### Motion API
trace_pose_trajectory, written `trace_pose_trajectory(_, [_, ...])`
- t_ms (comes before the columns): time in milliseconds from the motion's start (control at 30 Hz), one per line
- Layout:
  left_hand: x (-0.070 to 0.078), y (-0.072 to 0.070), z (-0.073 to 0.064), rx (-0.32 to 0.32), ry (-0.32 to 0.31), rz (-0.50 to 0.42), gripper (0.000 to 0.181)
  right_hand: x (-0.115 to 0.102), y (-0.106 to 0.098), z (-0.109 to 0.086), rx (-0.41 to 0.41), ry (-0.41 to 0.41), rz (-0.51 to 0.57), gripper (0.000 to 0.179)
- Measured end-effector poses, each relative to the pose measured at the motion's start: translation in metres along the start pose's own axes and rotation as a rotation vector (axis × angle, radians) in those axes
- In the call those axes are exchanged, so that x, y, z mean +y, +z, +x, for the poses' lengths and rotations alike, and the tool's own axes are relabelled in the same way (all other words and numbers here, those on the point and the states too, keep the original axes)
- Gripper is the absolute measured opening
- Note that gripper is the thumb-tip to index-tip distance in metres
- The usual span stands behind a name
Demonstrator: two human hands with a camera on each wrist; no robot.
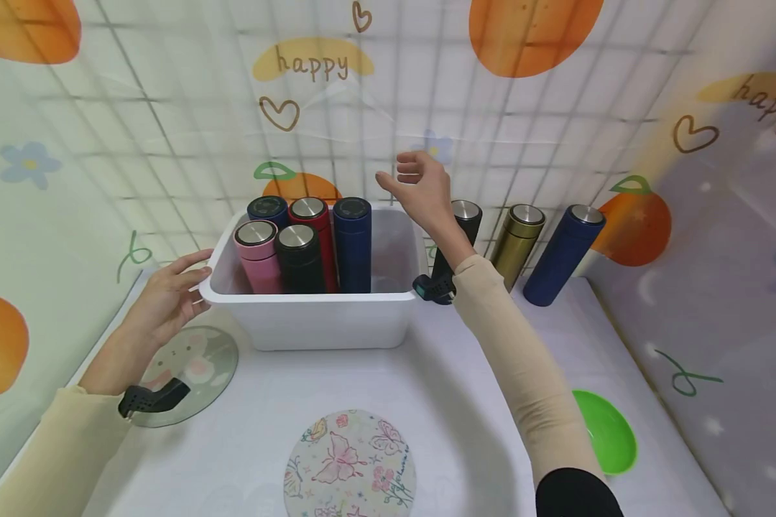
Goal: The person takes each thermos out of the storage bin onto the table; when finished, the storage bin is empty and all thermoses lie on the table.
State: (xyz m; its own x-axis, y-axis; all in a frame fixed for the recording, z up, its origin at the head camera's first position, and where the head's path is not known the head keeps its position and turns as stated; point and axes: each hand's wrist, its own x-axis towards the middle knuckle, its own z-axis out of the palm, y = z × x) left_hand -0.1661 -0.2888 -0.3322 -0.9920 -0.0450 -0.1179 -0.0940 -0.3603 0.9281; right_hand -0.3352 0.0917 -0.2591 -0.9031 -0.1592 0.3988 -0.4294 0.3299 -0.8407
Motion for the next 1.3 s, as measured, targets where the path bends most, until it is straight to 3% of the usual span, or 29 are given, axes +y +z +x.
trace_pose_trajectory(400, [0.001, 0.001, 0.001, 0.003, -0.001, 0.019, 0.051, 0.004, 0.012, 0.001, -0.29, 0.025, -0.021, 0.074])
trace_pose_trajectory(733, [0.0, 0.003, 0.001, 0.019, 0.002, 0.049, 0.056, 0.002, 0.028, 0.003, -0.461, 0.067, -0.031, 0.078])
trace_pose_trajectory(900, [0.0, 0.001, 0.001, 0.011, -0.003, 0.035, 0.055, 0.004, 0.035, 0.003, -0.505, 0.131, -0.027, 0.076])
trace_pose_trajectory(1100, [-0.001, -0.001, 0.001, 0.022, -0.001, 0.03, 0.055, 0.006, 0.043, 0.002, -0.5, 0.135, -0.035, 0.069])
trace_pose_trajectory(1300, [-0.001, -0.002, 0.001, 0.027, 0.004, 0.044, 0.055, 0.008, 0.048, 0.002, -0.478, 0.228, 0.084, 0.065])
